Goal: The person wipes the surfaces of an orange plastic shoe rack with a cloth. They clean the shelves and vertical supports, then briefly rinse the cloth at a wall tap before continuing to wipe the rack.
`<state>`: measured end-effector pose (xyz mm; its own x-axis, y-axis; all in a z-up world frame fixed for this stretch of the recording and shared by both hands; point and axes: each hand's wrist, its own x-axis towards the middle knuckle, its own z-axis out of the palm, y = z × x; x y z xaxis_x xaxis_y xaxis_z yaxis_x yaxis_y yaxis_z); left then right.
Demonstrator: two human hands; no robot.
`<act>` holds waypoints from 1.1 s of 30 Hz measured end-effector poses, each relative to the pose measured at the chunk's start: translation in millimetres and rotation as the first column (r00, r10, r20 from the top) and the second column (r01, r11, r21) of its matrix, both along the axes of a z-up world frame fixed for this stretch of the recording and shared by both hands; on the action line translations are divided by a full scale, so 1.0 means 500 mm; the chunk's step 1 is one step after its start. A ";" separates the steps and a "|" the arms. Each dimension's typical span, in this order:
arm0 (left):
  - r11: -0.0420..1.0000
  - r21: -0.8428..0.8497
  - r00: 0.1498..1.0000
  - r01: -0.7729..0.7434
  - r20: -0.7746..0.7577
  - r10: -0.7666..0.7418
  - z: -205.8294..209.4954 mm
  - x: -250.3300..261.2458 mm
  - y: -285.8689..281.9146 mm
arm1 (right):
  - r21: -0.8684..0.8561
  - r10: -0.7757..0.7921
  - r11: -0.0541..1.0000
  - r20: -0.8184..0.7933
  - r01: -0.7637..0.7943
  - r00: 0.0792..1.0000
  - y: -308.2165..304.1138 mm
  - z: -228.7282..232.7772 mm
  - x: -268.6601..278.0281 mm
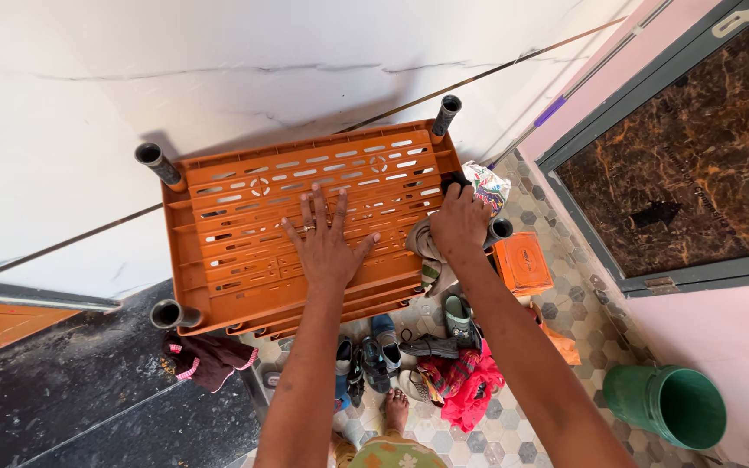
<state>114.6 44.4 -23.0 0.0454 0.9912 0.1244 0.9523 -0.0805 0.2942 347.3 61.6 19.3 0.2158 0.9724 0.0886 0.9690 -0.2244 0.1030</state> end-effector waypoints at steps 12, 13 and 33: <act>1.000 0.015 1.000 0.005 -0.009 -0.005 -0.007 0.007 0.032 | -0.178 0.051 0.984 0.124 -0.028 0.991 0.017 0.001 -0.011; 0.999 0.042 1.000 0.008 0.010 -0.008 -0.009 0.006 0.034 | -0.158 0.050 0.987 0.131 -0.029 0.990 0.021 0.002 -0.010; 0.999 0.049 0.999 0.022 0.034 -0.023 -0.023 0.005 0.033 | -0.345 0.135 0.935 0.137 -0.080 0.981 0.027 0.041 -0.030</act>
